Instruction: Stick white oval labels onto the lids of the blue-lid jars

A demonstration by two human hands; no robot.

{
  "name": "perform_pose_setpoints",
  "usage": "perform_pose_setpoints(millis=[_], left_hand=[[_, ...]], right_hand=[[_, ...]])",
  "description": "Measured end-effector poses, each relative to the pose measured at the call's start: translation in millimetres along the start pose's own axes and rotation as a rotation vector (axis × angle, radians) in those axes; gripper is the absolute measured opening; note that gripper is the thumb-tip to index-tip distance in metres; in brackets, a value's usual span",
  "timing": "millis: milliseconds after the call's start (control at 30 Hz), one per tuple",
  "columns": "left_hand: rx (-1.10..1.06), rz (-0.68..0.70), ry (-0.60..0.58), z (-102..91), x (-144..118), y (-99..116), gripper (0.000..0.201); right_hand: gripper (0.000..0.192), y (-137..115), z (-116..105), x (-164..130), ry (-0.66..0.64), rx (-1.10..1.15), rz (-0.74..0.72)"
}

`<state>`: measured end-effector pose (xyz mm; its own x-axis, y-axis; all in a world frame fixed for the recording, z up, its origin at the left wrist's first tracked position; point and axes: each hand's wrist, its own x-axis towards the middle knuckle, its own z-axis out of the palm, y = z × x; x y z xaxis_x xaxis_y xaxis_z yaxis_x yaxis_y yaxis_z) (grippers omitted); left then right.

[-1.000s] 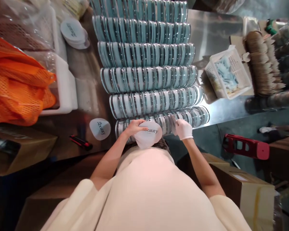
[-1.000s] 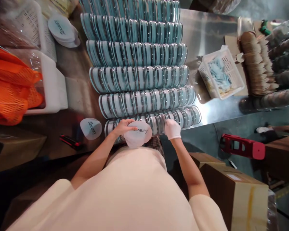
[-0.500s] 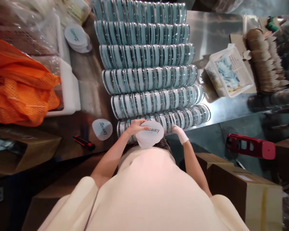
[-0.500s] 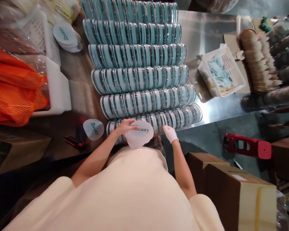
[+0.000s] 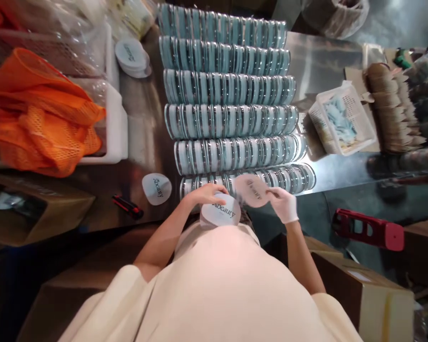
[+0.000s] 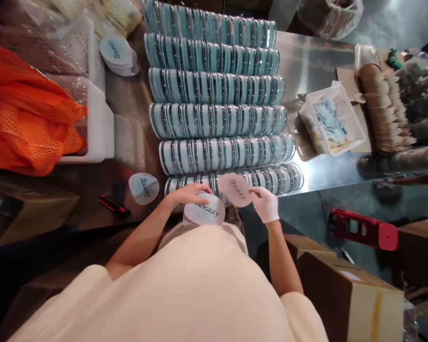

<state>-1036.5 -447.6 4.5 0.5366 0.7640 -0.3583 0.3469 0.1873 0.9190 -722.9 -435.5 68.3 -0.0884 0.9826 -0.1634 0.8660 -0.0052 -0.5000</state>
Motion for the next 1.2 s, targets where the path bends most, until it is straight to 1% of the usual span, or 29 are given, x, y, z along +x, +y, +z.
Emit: perform_pose_setpoints(millis=[33, 67, 100, 133, 200, 267, 333, 400, 467, 533, 600, 667, 733, 767, 800, 867, 900, 933, 1000, 1033, 1067, 1100, 1133, 1200], left_hand=[[-0.020, 0.009, 0.005, -3.2, -6, -3, 0.039], [-0.051, 0.007, 0.019, -6.2, -11, -6, 0.039], [-0.088, -0.004, 0.041, -8.7, -15, -10, 0.039], [-0.122, -0.019, 0.071, -10.6, -18, -14, 0.040], [-0.166, -0.051, 0.142, -12.8, -21, -21, 0.043], [-0.179, -0.077, 0.224, -13.1, -20, -28, 0.046], [-0.183, -0.094, 0.300, -12.3, -16, -34, 0.049], [-0.185, -0.092, 0.337, -11.0, -13, -40, 0.049], [-0.180, -0.072, 0.325, -9.8, -10, -45, 0.048], [-0.171, -0.045, 0.283, -9.0, -8, -48, 0.046], [-0.169, -0.024, 0.252, -8.6, -8, -48, 0.045], [-0.178, -0.013, 0.242, -8.5, -8, -48, 0.044], [-0.192, -0.013, 0.251, -8.6, -8, -46, 0.045], [-0.196, -0.015, 0.255, -8.9, -8, -45, 0.044], [-0.197, -0.019, 0.259, -9.4, -8, -44, 0.044], [-0.186, -0.035, 0.274, -10.8, -8, -42, 0.045], [-0.176, -0.044, 0.281, -11.4, -8, -41, 0.045], [-0.164, -0.052, 0.286, -11.6, -8, -39, 0.045], [-0.131, -0.061, 0.273, -10.1, -7, -34, 0.045], [-0.109, -0.059, 0.254, -7.8, -6, -30, 0.045], [-0.087, -0.055, 0.229, -4.5, -5, -26, 0.045], [-0.067, -0.054, 0.205, -0.3, -3, -21, 0.045], [-0.048, -0.056, 0.189, 4.5, -2, -16, 0.045], [-0.025, -0.070, 0.186, 14.0, -3, -7, 0.046]], right_hand=[[0.028, 8, -4, -5, 0.099, 0.003, 0.037], [0.030, 14, -6, -10, 0.162, -0.016, 0.062], [0.031, 18, -8, -13, 0.181, -0.054, 0.078], [0.031, 18, -9, -16, 0.163, -0.101, 0.083], [0.028, 11, -11, -18, 0.066, -0.189, 0.080], [0.026, -2, -13, -15, -0.019, -0.266, 0.082], [0.024, -15, -15, -7, -0.087, -0.356, 0.075], [0.023, -26, -11, 6, -0.166, -0.452, 0.064], [0.024, -31, 3, 22, -0.265, -0.514, 0.056], [0.026, -31, 28, 33, -0.338, -0.521, 0.066], [0.030, -25, 58, 35, -0.345, -0.481, 0.084], [0.033, -15, 84, 30, -0.287, -0.395, 0.121], [0.034, -2, 98, 22, -0.227, -0.225, 0.188], [0.036, 5, 98, 18, -0.232, -0.102, 0.227], [0.039, 12, 95, 16, -0.273, 0.037, 0.259], [0.047, 20, 79, 12, -0.387, 0.263, 0.283], [0.048, 21, 69, 11, -0.399, 0.292, 0.278], [0.047, 18, 60, 8, -0.357, 0.259, 0.261], [0.041, 5, 46, 3, -0.177, 0.115, 0.178], [0.038, -4, 43, -1, -0.108, 0.066, 0.105], [0.037, -14, 42, -3, -0.092, 0.044, 0.013], [0.035, -24, 43, -6, -0.132, 0.040, -0.085], [0.031, -32, 45, -7, -0.201, 0.034, -0.168], [0.020, -39, 48, -8, -0.324, -0.016, -0.254]])
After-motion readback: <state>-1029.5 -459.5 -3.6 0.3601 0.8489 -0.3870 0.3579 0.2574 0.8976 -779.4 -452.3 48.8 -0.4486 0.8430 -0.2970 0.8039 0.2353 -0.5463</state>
